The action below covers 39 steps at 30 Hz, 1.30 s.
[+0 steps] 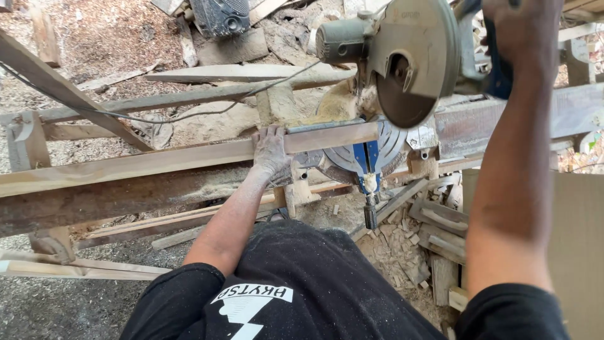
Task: Cutting wooden planks to size using a miter saw in a woodworking area.
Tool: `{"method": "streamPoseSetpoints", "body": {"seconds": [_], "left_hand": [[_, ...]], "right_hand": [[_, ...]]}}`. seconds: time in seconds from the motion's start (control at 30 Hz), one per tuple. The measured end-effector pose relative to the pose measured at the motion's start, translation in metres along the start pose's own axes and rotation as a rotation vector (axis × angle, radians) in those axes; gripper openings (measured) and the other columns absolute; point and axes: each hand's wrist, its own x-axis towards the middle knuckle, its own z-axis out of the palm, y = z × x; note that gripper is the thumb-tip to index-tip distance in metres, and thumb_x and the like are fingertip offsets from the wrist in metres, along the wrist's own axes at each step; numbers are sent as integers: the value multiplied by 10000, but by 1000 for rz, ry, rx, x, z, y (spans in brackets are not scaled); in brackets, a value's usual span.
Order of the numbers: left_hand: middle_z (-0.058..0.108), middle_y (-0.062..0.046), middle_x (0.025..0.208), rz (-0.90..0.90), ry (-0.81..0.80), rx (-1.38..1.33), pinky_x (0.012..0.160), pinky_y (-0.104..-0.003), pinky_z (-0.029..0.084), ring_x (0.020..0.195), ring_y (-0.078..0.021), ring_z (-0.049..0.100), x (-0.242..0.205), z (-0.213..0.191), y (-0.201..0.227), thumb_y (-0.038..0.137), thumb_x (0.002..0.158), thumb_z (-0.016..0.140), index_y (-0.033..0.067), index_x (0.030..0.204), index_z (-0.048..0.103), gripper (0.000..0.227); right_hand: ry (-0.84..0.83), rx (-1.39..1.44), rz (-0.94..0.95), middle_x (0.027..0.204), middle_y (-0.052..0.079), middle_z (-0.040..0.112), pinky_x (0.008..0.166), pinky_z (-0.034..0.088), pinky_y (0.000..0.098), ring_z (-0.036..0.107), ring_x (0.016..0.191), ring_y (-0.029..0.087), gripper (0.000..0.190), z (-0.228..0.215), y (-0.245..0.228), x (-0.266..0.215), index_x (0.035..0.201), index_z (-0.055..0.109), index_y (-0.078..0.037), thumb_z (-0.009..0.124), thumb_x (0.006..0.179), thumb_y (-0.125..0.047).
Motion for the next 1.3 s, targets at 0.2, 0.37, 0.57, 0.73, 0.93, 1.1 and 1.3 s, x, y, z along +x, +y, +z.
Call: {"method": "streamPoseSetpoints", "body": {"seconds": [0.2,0.37,0.57,0.73,0.93,1.1,1.3], "left_hand": [[464,-84,1480,-51,-2,-75,1149,-443,279,1376,-266,390,0,-11,5,411,617,934,178,1453,477,981],[396,-27,1575,-83,-93,-30,1128,-448,282,1345,-265,391,4,-15,7,326,609,936,193,1603,290,1192],[374,-25,1597,-49,-132,-7,1149,-452,276,1351,-270,388,2,-12,4,416,653,936,204,1620,241,1210],[402,-41,1580,-37,-126,2,1152,-471,277,1346,-294,392,3,-14,5,398,660,937,196,1614,262,1186],[403,-86,1570,0,-103,1,1145,-481,279,1346,-312,390,3,-10,1,393,655,950,163,1619,251,1213],[392,-85,1577,6,-99,14,1146,-480,274,1350,-309,384,6,-4,-2,389,646,953,165,1625,230,1238],[368,-101,1591,-9,-129,23,1154,-494,261,1376,-311,364,6,-5,-2,405,660,951,168,1624,221,1232]], "right_hand": [[34,429,320,1293,179,726,751,682,349,780,882,244,312,-2,-30,-156,1468,472,-114,561,1169,-118],[201,497,346,1261,183,689,749,684,317,774,910,226,339,20,-50,-238,1508,424,-94,581,1210,-119],[312,627,471,1291,168,627,777,612,334,705,912,211,387,37,-54,-268,1523,455,-70,629,1182,-125],[385,654,448,1252,163,646,776,642,331,693,936,210,376,53,-55,-289,1520,430,-79,609,1192,-113],[408,675,479,1209,152,628,782,632,336,675,931,200,370,61,-51,-301,1498,423,-86,611,1179,-96],[396,648,454,1268,151,605,802,634,337,673,964,205,376,68,-46,-308,1518,400,-90,602,1203,-114],[402,603,449,1342,163,560,800,628,339,675,989,225,378,72,-45,-314,1514,396,-81,604,1202,-130]]}}
